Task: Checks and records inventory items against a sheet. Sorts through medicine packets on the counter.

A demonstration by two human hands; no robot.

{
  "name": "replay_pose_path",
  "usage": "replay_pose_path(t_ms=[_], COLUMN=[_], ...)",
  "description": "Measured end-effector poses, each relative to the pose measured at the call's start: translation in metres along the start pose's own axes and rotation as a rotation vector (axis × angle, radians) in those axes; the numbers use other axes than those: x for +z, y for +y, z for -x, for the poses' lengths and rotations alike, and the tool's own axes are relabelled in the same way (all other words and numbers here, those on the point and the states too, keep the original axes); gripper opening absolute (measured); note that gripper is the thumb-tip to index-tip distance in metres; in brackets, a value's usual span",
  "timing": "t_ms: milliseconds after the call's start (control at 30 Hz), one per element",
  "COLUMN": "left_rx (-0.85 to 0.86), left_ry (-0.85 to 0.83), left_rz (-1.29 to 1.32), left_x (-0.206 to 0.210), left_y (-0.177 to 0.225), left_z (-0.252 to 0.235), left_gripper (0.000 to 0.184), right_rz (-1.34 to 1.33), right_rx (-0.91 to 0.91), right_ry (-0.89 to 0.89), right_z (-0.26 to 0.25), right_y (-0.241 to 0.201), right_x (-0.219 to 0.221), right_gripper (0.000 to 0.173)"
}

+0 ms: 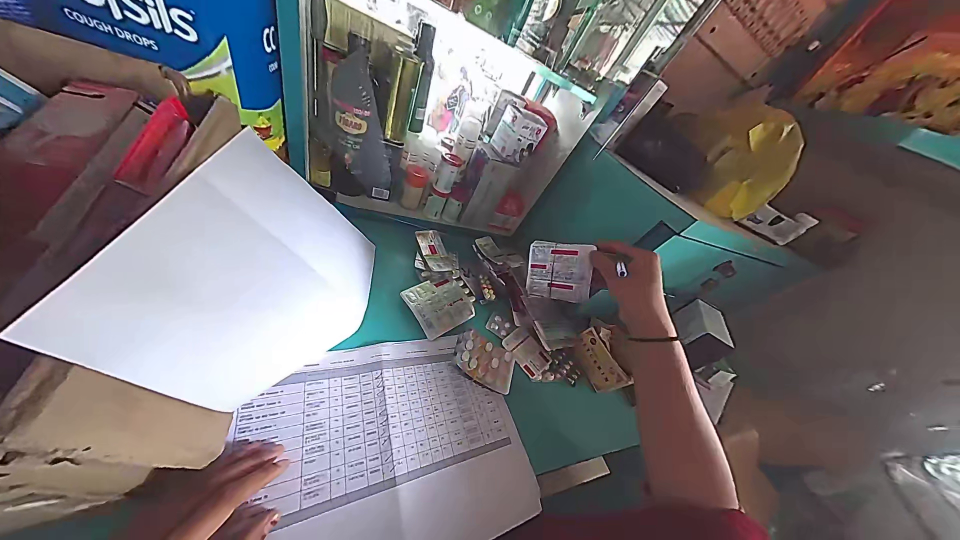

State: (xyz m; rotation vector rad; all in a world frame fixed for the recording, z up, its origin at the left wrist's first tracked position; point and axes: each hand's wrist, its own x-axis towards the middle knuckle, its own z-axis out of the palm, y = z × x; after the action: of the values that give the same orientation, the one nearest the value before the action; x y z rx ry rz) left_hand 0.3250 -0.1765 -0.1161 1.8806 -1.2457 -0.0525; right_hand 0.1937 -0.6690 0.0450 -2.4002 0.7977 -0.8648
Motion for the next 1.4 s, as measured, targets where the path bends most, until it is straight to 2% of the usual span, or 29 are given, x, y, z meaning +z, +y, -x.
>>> replay_pose_path(t_ms=[300, 500, 667, 733, 833, 867, 933, 1100, 1200, 1300, 1400], left_rx=[0.005, -0.004, 0.016, 0.025, 0.034, 0.033, 0.033, 0.03, 0.027, 0.005, -0.014], left_ry=[0.011, 0.034, 0.019, 0.004, 0.004, 0.011, 0.021, 0.014, 0.008, 0.017, 0.026], left_rz=[-0.019, -0.047, -0.05, -0.044, -0.043, -0.048, -0.043, -0.015, -0.018, -0.024, -0.032], left_x=[-0.001, 0.001, -0.001, -0.001, -0.001, 0.0, 0.0, 0.0, 0.0, 0.0, 0.001], left_y=[0.001, 0.001, 0.001, -0.001, -0.001, 0.0, 0.001, 0.001, 0.001, 0.001, 0.003], left_z=[0.0, 0.001, -0.001, -0.001, -0.002, -0.002, -0.002, -0.002, -0.002, -0.001, 0.0], left_gripper=[0.031, 0.032, 0.032, 0.033, 0.033, 0.033, 0.033, 0.033, 0.034, 0.034, 0.033], right_rz=[-0.299, -0.382, -0.062, 0.058, 0.25, 0.282, 0.295, 0.164, 0.131, 0.236, 0.416], right_rx=[0.023, -0.063, -0.471, -0.724, -1.2, -1.291, -1.358, -1.19, -1.042, -0.826, -0.411], right_ry=[-0.003, -0.057, -0.047, 0.001, 0.039, 0.03, -0.02, -0.237, -0.337, -0.292, -0.331], right_z=[0.013, 0.02, 0.046, 0.057, 0.064, 0.065, 0.063, 0.053, 0.046, 0.039, 0.028], right_y=[-0.015, -0.033, -0.07, -0.087, -0.107, -0.114, -0.125, -0.138, -0.137, -0.131, -0.115], right_x=[0.001, 0.006, 0.051, 0.087, 0.142, 0.158, 0.185, 0.231, 0.226, 0.171, 0.094], right_gripper=[0.021, 0.021, 0.029, 0.031, 0.02, 0.018, 0.018, 0.015, 0.019, 0.023, 0.022])
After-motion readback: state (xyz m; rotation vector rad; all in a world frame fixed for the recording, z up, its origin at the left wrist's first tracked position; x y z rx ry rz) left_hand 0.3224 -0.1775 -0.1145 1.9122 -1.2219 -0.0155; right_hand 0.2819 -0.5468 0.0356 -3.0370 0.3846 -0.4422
